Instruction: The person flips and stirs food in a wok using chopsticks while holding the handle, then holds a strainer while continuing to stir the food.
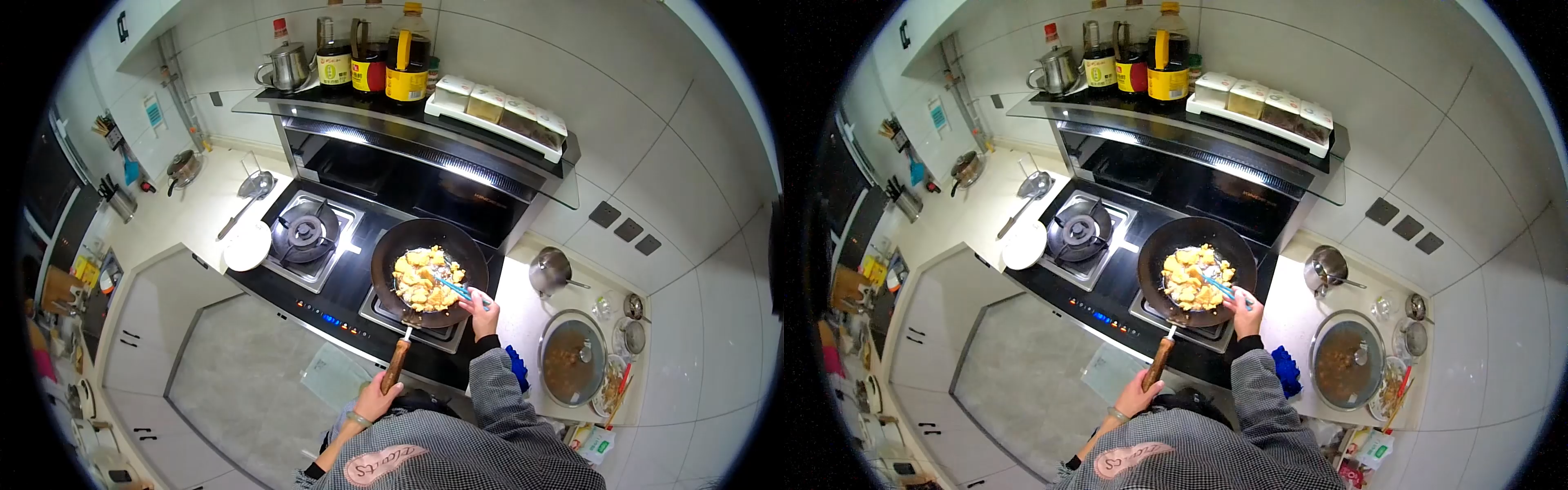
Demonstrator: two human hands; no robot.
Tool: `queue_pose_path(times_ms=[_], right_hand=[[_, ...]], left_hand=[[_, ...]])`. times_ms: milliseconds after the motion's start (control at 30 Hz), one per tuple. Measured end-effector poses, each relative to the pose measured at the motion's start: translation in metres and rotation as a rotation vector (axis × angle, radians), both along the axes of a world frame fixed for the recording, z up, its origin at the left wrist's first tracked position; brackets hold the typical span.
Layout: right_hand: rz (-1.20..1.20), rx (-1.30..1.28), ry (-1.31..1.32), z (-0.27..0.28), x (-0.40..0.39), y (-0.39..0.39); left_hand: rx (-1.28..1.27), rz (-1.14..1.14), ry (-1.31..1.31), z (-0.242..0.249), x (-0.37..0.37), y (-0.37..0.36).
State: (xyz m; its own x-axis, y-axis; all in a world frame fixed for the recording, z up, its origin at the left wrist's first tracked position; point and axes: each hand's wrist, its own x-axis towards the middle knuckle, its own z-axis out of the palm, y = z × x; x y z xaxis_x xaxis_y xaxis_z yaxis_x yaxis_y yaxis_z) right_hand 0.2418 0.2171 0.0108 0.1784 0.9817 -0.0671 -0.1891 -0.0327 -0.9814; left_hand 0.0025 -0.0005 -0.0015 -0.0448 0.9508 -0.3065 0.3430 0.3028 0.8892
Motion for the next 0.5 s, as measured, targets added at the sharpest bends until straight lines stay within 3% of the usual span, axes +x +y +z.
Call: queue_pose_path(times_ms=[167,300,500], right_hand=[[-0.05,0.096,-0.237,-0.005,0.004,0.003],[0.029,0.214,-0.396,-0.002,-0.019,0.002],[-0.032,0.062,-0.336,0.042,-0.008,-0.014]], left_hand=[[0.076,0.014,0.027,-0.008,0.002,0.0],[-0.019,0.009,-0.062,-0.008,0.002,0.0],[-0.007,0.018,-0.045,0.003,0.002,0.0]])
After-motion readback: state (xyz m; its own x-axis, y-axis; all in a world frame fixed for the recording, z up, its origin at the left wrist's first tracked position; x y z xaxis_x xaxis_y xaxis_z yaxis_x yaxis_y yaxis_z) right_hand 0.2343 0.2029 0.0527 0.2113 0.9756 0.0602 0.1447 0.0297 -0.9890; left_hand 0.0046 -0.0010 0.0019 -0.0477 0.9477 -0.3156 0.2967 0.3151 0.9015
